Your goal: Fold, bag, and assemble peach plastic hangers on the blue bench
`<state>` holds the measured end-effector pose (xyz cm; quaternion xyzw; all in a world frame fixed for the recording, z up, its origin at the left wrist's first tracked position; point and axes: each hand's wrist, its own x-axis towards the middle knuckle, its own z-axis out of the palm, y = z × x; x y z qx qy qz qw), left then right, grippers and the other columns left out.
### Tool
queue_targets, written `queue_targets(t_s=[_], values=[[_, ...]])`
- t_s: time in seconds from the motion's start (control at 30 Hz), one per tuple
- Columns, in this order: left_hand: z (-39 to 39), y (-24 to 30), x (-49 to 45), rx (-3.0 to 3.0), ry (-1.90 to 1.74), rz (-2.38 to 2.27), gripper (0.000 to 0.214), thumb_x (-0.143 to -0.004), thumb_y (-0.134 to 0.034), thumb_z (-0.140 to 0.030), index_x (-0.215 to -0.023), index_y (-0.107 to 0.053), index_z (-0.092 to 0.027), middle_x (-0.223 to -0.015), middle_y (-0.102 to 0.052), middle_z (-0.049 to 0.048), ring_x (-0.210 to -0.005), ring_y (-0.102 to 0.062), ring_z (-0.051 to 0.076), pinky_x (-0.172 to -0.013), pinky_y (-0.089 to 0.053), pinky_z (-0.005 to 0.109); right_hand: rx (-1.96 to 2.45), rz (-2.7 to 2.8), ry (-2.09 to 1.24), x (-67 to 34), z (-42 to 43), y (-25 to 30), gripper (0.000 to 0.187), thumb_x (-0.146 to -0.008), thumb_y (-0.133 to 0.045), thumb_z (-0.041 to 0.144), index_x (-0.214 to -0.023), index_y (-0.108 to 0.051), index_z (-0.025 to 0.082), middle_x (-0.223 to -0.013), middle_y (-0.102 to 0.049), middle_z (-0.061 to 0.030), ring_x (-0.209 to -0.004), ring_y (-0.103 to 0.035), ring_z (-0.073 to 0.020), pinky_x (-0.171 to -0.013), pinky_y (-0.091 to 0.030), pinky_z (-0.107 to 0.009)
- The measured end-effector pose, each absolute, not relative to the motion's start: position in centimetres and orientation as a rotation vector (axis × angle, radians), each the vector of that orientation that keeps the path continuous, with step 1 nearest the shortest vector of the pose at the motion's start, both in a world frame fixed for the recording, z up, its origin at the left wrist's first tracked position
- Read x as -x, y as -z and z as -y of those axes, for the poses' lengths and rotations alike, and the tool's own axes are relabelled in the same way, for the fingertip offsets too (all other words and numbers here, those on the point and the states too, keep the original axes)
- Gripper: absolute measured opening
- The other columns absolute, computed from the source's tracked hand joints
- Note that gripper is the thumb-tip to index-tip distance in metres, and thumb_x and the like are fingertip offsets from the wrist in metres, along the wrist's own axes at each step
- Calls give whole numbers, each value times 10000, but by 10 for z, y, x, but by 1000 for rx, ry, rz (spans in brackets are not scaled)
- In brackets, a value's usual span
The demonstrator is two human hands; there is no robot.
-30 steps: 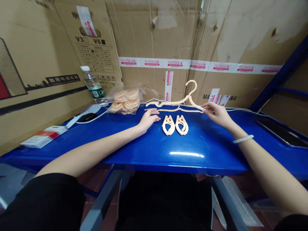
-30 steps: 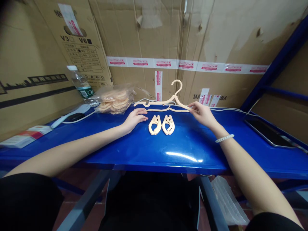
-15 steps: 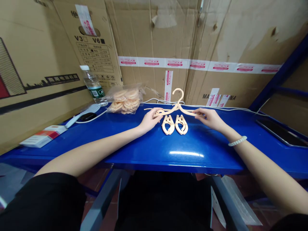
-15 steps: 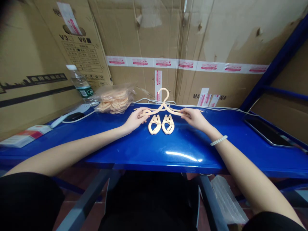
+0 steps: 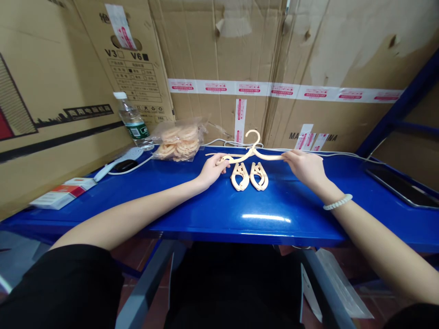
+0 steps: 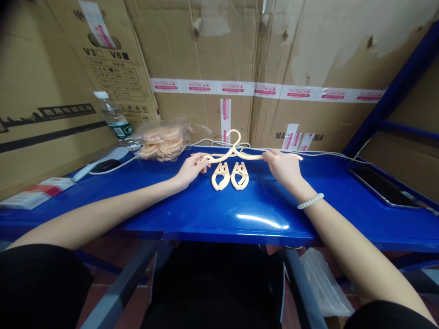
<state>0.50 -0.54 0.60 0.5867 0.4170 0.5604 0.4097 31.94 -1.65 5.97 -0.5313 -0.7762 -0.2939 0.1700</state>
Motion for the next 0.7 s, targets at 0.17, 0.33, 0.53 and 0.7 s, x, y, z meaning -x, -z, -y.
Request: queue_targets(t_s=[0.17,0.33,0.53,0.7], values=[[4,-4,-4,-1520,-1438,-1019,129,-896,-617,-102,-1010,-663,-140,-717,-676,-11,-549,-563,85,-567,-458,205,1379,2275,842,-319,17,-58,348,-1002,-443,236,-1047,-787,212,-1166,-760,-108,-794,-691,-243,-513,-304,-334],[2,-2,-1,-1559,-1461,-977,119,-889,-659,-143,-1007,-656,-157,-731,-665,-16,-556,-565,84,-571,-466,203,1207,2237,589,-317,17,-56,368,-956,-502,239,-1254,-717,260,-1414,-621,-107,-870,-689,-258,-604,-494,-351],[2,-3,-1,-1531,-1477,-987,139,-902,-618,-117,-1030,-660,-152,-734,-659,-14,-554,-571,84,-570,-469,202,1084,2004,117,-323,1,-51,541,-855,-666,283,-1386,-624,188,-1384,-592,-181,-735,-681,-203,-735,-609,-399],[3,-4,-2,-1556,-1472,-966,149,-911,-613,-113,-1049,-661,-146,-739,-667,-11,-560,-579,81,-578,-480,197,1156,1857,-182,-330,-9,-46,697,-798,-754,323,-1446,-582,131,-1052,-741,-156,-789,-734,-284,-767,-620,-437]])
